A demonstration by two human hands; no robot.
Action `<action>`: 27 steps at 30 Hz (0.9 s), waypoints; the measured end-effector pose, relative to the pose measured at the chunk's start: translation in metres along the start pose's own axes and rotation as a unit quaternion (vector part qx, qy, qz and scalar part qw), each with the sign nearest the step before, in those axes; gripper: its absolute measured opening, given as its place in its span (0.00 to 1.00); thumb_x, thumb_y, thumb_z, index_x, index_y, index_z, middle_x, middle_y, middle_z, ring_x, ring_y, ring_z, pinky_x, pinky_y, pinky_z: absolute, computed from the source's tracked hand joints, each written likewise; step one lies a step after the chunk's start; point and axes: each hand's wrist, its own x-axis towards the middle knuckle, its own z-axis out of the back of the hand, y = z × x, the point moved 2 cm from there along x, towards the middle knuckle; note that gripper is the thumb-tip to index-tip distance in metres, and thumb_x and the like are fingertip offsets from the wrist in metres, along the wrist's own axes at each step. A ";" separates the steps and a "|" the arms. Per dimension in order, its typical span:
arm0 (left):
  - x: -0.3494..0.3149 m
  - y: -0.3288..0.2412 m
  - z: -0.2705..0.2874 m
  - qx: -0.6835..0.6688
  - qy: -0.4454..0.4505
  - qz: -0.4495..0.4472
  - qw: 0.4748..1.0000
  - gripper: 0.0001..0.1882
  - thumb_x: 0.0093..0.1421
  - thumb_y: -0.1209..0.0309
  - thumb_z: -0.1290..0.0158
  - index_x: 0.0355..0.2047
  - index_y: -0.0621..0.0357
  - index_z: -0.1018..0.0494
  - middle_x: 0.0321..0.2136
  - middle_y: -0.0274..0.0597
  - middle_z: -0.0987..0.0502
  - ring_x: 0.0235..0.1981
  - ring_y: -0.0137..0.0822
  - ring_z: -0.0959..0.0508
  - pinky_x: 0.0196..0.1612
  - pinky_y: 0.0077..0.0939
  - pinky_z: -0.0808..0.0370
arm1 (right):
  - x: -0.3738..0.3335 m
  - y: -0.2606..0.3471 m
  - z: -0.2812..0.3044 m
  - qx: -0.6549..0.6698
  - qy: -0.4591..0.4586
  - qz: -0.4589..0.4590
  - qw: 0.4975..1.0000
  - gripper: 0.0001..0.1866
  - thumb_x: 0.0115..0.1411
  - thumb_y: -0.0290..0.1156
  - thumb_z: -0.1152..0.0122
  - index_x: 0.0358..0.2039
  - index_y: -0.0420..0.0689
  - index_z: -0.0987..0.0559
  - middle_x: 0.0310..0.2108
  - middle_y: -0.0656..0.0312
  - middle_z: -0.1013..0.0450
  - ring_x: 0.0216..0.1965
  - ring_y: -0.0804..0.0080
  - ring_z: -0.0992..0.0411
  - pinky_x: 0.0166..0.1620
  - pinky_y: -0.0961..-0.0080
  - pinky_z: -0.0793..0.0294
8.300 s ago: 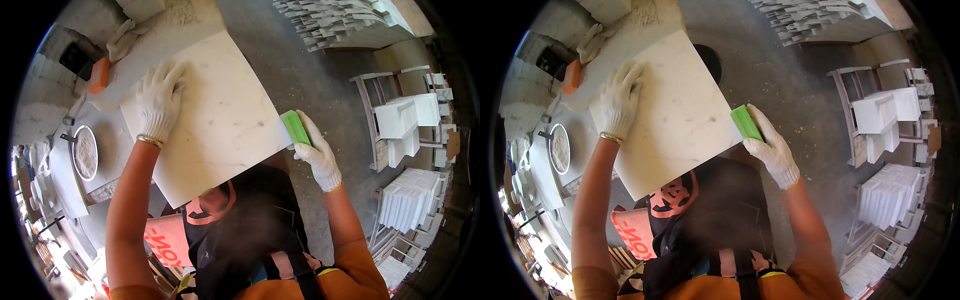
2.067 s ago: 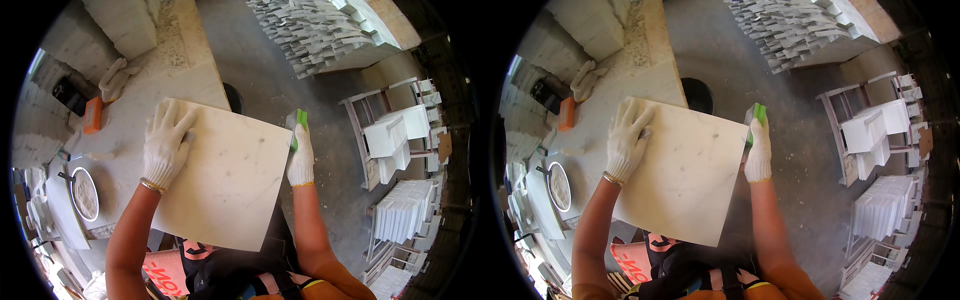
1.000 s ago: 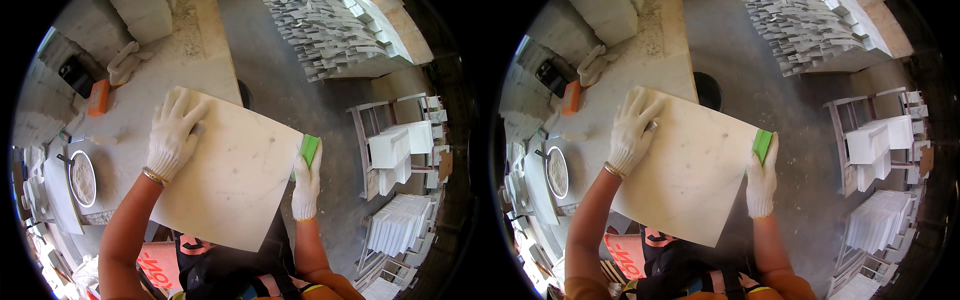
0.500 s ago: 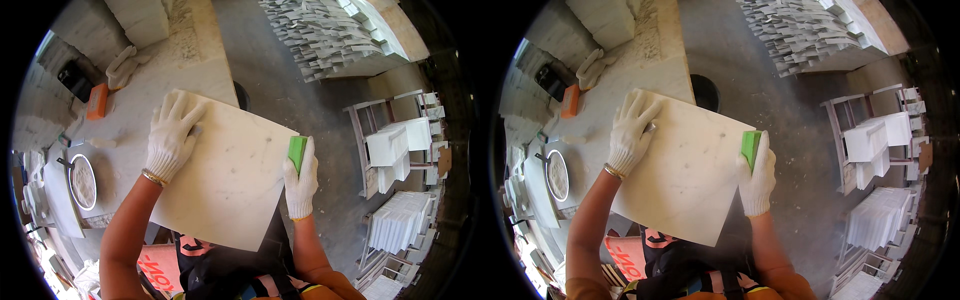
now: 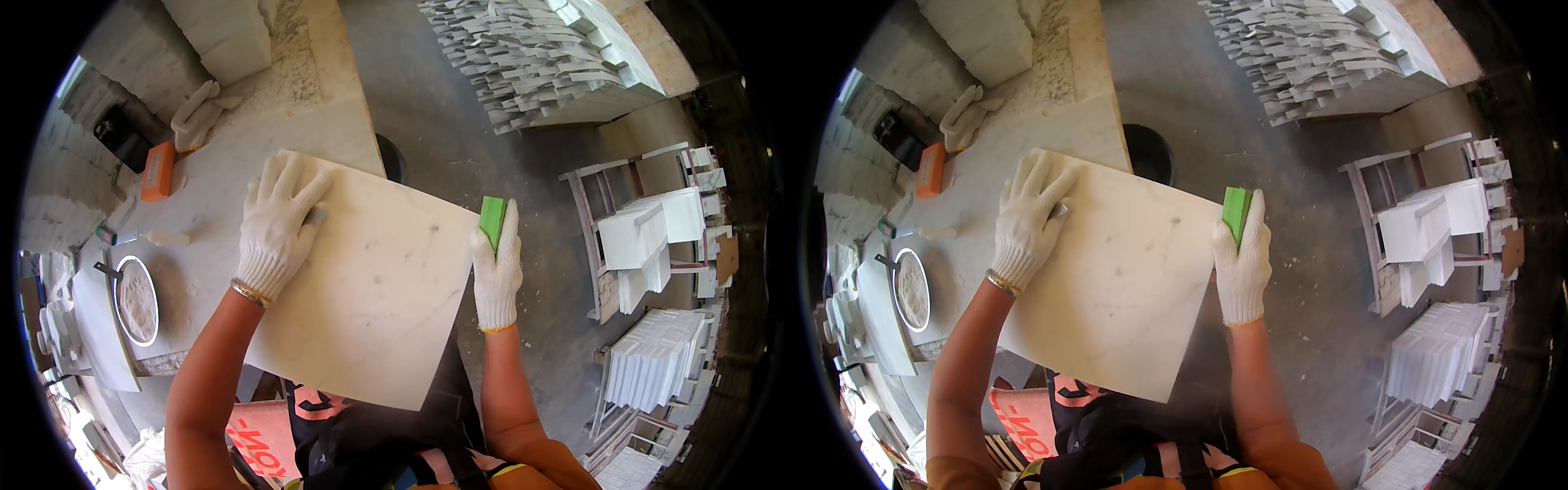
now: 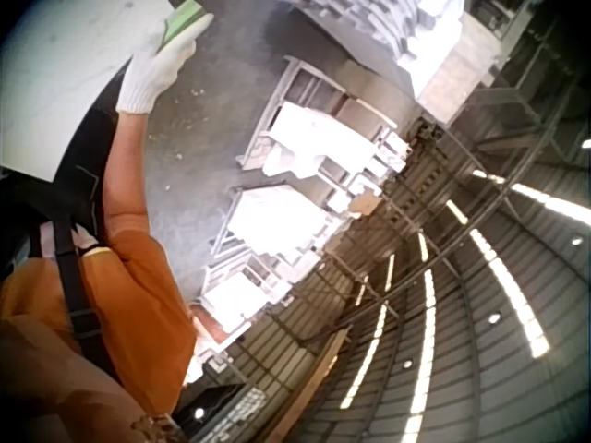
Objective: The person smooths the edges of a white styrofoam board using a metal scraper and a green sanding block. They repeatedly scrape the edges and sand the surface to remove imperfections.
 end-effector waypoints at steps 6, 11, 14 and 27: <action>0.001 0.001 0.000 0.001 0.011 0.007 1.000 0.26 0.60 0.68 0.43 0.60 0.39 0.26 0.69 0.48 0.38 0.71 0.55 0.43 0.70 0.56 0.44 | -0.013 -0.012 -0.007 0.541 0.096 -0.236 0.802 0.32 0.70 0.46 0.45 0.70 0.49 0.38 0.64 0.62 0.32 0.63 0.69 0.33 0.65 0.65 0.36; 0.001 -0.002 0.004 -0.004 0.012 0.004 1.000 0.27 0.60 0.68 0.43 0.61 0.39 0.26 0.69 0.49 0.38 0.71 0.55 0.42 0.69 0.56 0.43 | -0.021 -0.010 -0.015 0.520 0.059 -0.195 0.829 0.36 0.70 0.46 0.46 0.73 0.48 0.44 0.65 0.61 0.35 0.62 0.68 0.33 0.64 0.65 0.34; 0.003 -0.004 0.005 -0.001 0.005 0.000 1.000 0.27 0.60 0.68 0.43 0.60 0.38 0.26 0.68 0.49 0.38 0.70 0.56 0.42 0.69 0.55 0.43 | 0.007 -0.013 -0.024 0.539 0.099 -0.216 0.808 0.40 0.70 0.47 0.47 0.75 0.47 0.49 0.68 0.61 0.39 0.65 0.68 0.36 0.63 0.67 0.32; 0.002 -0.004 0.005 0.001 0.011 0.004 1.000 0.26 0.61 0.69 0.44 0.61 0.38 0.27 0.68 0.49 0.37 0.71 0.56 0.42 0.70 0.57 0.44 | 0.014 -0.003 -0.013 0.388 0.068 -0.136 0.909 0.43 0.67 0.47 0.47 0.76 0.47 0.51 0.67 0.55 0.38 0.63 0.68 0.35 0.60 0.74 0.32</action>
